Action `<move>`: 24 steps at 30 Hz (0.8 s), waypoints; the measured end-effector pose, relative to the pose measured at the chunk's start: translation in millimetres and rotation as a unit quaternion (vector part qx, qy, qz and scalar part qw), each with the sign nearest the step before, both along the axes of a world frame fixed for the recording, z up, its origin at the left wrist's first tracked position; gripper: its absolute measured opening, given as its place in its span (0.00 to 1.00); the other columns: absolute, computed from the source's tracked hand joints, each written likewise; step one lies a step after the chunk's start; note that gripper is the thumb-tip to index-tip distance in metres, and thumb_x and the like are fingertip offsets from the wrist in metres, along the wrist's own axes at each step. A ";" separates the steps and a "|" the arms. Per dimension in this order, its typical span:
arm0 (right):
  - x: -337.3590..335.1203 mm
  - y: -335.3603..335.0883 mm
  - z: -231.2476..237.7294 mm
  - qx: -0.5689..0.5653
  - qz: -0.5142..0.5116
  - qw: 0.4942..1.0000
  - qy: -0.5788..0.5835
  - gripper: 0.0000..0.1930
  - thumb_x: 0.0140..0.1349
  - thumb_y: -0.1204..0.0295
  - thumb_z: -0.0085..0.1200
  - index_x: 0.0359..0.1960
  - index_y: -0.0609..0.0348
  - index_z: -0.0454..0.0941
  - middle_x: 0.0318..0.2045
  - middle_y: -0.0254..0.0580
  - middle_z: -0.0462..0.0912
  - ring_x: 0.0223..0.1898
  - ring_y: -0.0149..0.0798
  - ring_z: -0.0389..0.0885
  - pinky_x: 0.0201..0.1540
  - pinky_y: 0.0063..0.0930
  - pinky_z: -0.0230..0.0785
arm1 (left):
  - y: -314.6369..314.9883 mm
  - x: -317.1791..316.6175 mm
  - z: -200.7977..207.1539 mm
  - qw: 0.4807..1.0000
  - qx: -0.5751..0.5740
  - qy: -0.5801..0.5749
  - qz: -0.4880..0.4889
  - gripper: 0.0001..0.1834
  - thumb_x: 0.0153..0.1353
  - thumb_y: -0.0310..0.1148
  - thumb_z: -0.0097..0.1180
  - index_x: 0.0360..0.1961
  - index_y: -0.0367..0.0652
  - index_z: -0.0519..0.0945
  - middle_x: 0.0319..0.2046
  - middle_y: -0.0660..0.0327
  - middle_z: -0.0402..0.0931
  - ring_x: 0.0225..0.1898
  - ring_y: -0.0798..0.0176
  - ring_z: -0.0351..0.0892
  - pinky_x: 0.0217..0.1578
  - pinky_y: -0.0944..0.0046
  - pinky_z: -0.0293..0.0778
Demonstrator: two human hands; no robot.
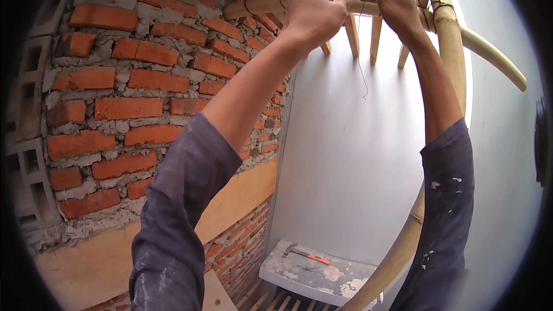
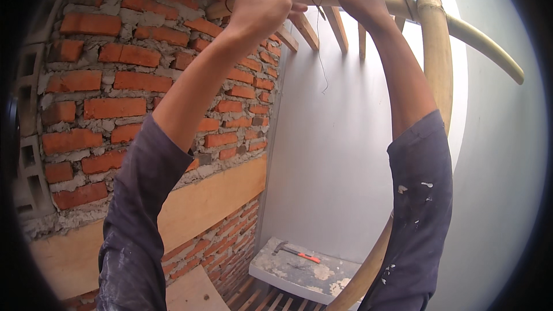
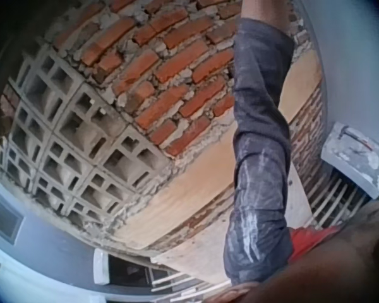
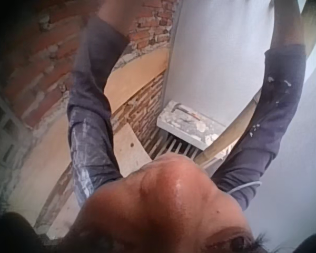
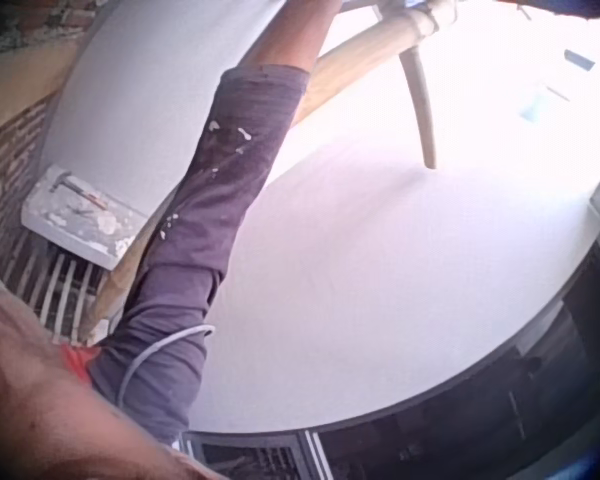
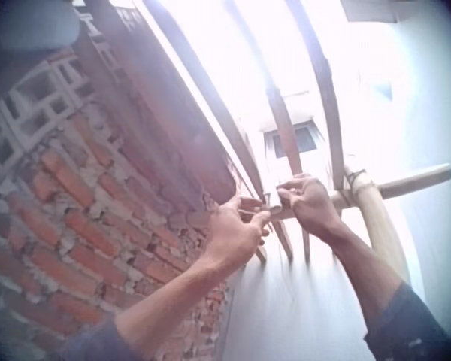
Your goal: The person secures bamboo poles on a wall using wire, then positions a large plywood sheet onto a wooden scaffold frame. They adjust the sheet's placement and use a hand saw to cut the plywood to fit the structure.
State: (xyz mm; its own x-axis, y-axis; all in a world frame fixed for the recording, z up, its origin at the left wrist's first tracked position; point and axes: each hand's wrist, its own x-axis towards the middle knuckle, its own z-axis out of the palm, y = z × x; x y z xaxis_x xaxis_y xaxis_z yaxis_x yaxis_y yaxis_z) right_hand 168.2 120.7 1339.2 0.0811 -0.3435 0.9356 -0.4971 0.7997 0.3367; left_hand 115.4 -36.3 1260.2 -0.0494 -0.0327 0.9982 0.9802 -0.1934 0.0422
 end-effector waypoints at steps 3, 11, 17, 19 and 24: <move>5.9 -3.6 -9.0 -0.048 0.028 0.997 -0.046 0.14 0.64 0.68 0.44 0.45 0.61 0.77 0.35 0.47 0.79 0.38 0.34 0.79 0.45 0.22 0.71 | 1.3 -17.2 -8.5 0.990 0.053 0.103 0.082 0.15 0.57 0.29 0.55 0.43 0.33 0.73 0.32 0.51 0.78 0.33 0.64 0.81 0.29 0.72 0.78; 45.3 54.4 -60.8 -0.069 -0.108 0.987 0.096 0.11 0.58 0.68 0.52 0.38 0.63 0.78 0.38 0.45 0.75 0.37 0.40 0.76 0.39 0.28 0.69 | -38.7 -41.2 -174.7 0.969 -0.050 0.207 0.121 0.08 0.52 0.25 0.57 0.35 0.41 0.75 0.22 0.58 0.77 0.21 0.64 0.79 0.20 0.69 0.72; 84.5 97.5 -203.7 0.071 -0.408 0.906 0.083 0.09 0.45 0.82 0.58 0.31 0.62 0.75 0.41 0.45 0.69 0.43 0.47 0.71 0.45 0.38 0.66 | -128.0 -44.9 -485.3 0.789 -0.357 -0.468 0.176 0.18 0.56 0.43 0.55 0.40 0.38 0.76 0.30 0.50 0.77 0.36 0.52 0.78 0.38 0.60 0.71; 98.6 116.9 -219.4 0.030 -0.488 0.868 0.089 0.19 0.45 0.75 0.61 0.41 0.57 0.73 0.47 0.47 0.65 0.49 0.47 0.66 0.49 0.42 0.63 | -133.9 -31.0 -589.3 0.686 -0.411 -0.597 0.065 0.24 0.52 0.39 0.60 0.49 0.42 0.74 0.42 0.50 0.77 0.43 0.57 0.76 0.45 0.62 0.70; 100.7 150.3 -225.3 -0.208 -0.425 0.877 0.077 0.42 0.48 0.55 0.60 0.62 0.55 0.52 0.54 0.52 0.55 0.54 0.50 0.61 0.53 0.47 0.60 | -100.3 5.6 -635.6 0.704 -0.484 -0.488 -0.178 0.23 0.55 0.37 0.57 0.46 0.31 0.72 0.37 0.52 0.78 0.37 0.61 0.77 0.38 0.61 0.73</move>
